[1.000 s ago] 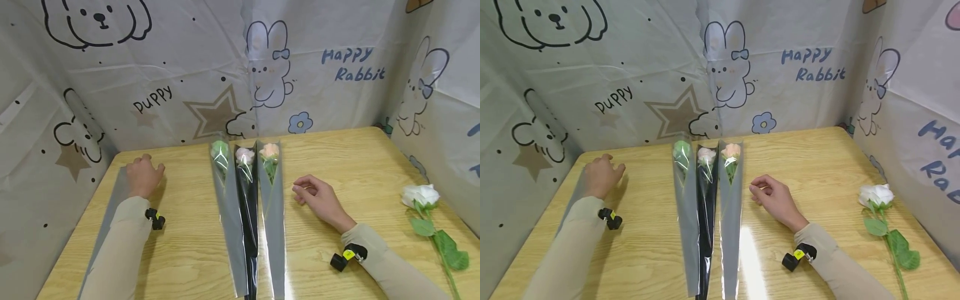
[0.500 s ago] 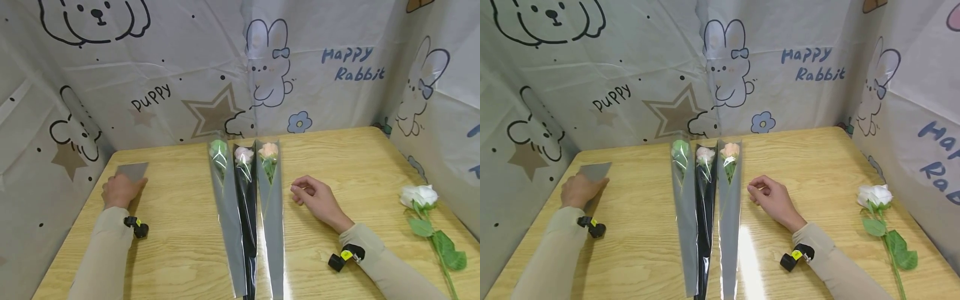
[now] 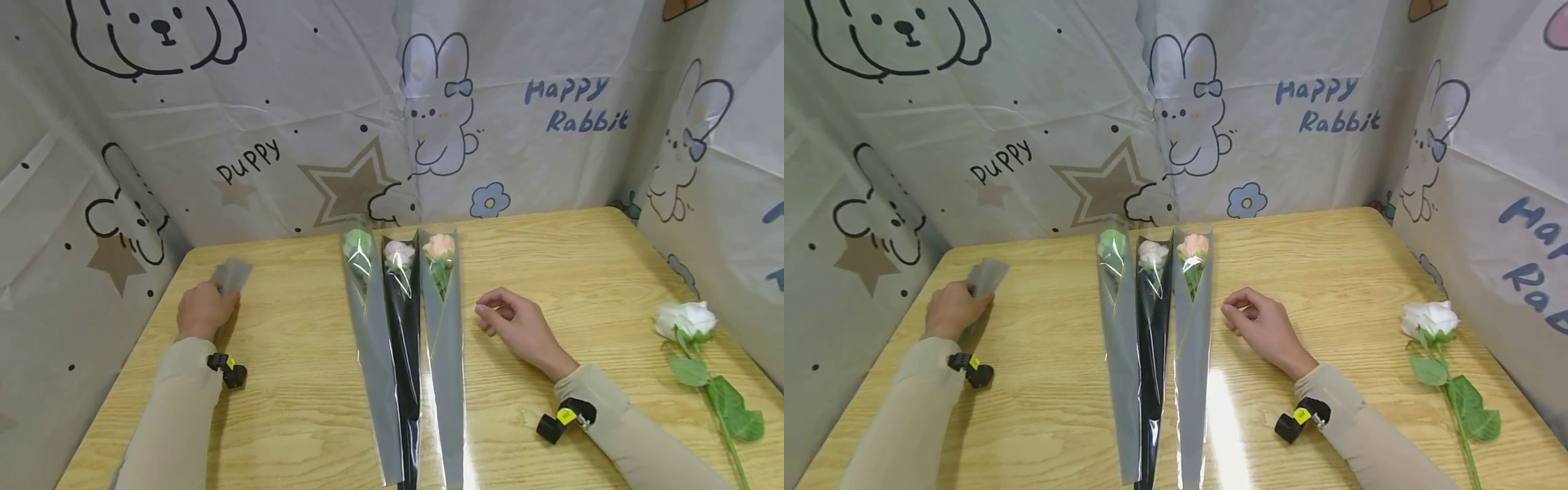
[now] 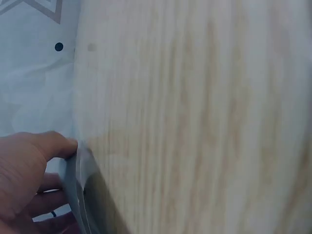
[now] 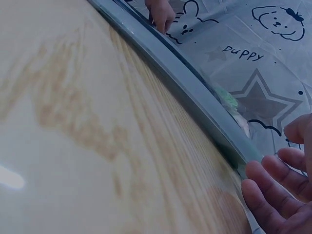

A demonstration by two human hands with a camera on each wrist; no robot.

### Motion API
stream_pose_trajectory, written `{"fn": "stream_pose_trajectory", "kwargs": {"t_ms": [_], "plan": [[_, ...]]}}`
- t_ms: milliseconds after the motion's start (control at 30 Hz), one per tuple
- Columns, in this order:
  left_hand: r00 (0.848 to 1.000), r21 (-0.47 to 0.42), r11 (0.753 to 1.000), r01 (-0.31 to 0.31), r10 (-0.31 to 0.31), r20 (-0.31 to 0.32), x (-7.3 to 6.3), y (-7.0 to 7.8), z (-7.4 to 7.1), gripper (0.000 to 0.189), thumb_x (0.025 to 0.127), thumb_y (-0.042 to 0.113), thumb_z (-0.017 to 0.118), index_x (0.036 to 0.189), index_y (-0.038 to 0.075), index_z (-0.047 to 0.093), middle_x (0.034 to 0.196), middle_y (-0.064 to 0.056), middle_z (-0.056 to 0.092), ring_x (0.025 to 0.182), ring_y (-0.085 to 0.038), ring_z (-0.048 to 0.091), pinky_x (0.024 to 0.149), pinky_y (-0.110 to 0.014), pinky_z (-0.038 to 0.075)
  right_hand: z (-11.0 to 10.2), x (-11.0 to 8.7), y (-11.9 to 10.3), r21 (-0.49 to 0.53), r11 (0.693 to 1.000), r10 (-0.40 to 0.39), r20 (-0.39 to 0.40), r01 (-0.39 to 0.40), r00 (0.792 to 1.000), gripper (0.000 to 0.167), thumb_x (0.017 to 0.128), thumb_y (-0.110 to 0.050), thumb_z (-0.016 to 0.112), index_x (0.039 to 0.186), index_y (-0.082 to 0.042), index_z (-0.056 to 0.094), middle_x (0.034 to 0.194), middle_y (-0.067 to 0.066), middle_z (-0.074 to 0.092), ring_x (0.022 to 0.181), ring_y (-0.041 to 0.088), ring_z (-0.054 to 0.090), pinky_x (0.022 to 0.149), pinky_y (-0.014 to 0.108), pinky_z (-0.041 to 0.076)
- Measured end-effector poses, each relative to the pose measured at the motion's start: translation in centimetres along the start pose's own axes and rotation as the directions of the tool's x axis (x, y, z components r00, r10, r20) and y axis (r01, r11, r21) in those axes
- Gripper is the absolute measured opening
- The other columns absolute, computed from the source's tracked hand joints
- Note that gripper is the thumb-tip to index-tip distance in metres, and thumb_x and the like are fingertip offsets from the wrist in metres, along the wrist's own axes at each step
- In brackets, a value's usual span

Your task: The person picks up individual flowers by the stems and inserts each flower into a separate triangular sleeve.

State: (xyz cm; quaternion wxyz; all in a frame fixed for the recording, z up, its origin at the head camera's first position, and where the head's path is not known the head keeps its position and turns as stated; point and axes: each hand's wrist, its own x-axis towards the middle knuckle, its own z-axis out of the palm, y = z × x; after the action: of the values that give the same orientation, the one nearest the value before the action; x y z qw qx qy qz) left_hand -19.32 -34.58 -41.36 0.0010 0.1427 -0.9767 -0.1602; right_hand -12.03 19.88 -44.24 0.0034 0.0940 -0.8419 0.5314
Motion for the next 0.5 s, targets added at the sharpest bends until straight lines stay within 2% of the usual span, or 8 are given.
{"fn": "stream_pose_trajectory", "kwargs": {"t_ms": [67, 200, 367, 500], "plan": [[1.0, -0.012, 1.0, -0.007, 0.007, -0.005, -0.1, 0.1, 0.0, 0.055, 0.103, 0.032, 0.055, 0.134, -0.013, 0.054, 0.128, -0.043, 0.059, 0.108, -0.055, 0.062, 0.081, -0.061, 0.056, 0.0, 0.0, 0.1, -0.005, 1.0, -0.003, 0.002, 0.003, 1.0, 0.027, 0.103, -0.032, 0.065, 0.116, -0.009, 0.07, 0.097, 0.013, 0.077, 0.077, 0.013, 0.073, 0.071, 0.025, 0.062], [0.996, -0.031, 0.997, -0.069, 0.067, -0.051, -0.5, 0.7, -0.2, 0.056, 0.103, 0.031, 0.052, 0.138, -0.013, 0.053, 0.127, -0.042, 0.06, 0.105, -0.055, 0.064, 0.079, -0.061, 0.057, 0.1, 0.1, 0.2, -0.017, 1.0, -0.004, 0.001, 0.004, 1.0, 0.027, 0.104, -0.034, 0.064, 0.115, -0.01, 0.07, 0.095, 0.012, 0.077, 0.077, 0.013, 0.073, 0.071, 0.025, 0.062], [0.988, -0.081, 0.988, -0.132, 0.125, -0.09, -0.8, 2.3, -0.4, 0.059, 0.103, 0.033, 0.052, 0.145, -0.009, 0.049, 0.131, -0.041, 0.06, 0.105, -0.052, 0.065, 0.077, -0.058, 0.059, 0.1, 0.1, 0.3, -0.035, 0.999, 0.004, -0.003, -0.004, 1.0, 0.026, 0.104, -0.036, 0.064, 0.114, -0.012, 0.07, 0.093, 0.01, 0.077, 0.076, 0.012, 0.073, 0.071, 0.026, 0.062], [0.981, -0.105, 0.979, -0.173, 0.162, -0.108, -1.2, 3.6, -0.3, 0.058, 0.104, 0.033, 0.053, 0.146, -0.007, 0.049, 0.135, -0.038, 0.059, 0.109, -0.049, 0.064, 0.082, -0.057, 0.056, 0.1, 0.0, 0.0, -0.028, 1.0, 0.003, 0.002, -0.003, 1.0, 0.026, 0.103, -0.035, 0.065, 0.114, -0.012, 0.07, 0.094, 0.011, 0.077, 0.076, 0.013, 0.073, 0.071, 0.026, 0.062]]}}
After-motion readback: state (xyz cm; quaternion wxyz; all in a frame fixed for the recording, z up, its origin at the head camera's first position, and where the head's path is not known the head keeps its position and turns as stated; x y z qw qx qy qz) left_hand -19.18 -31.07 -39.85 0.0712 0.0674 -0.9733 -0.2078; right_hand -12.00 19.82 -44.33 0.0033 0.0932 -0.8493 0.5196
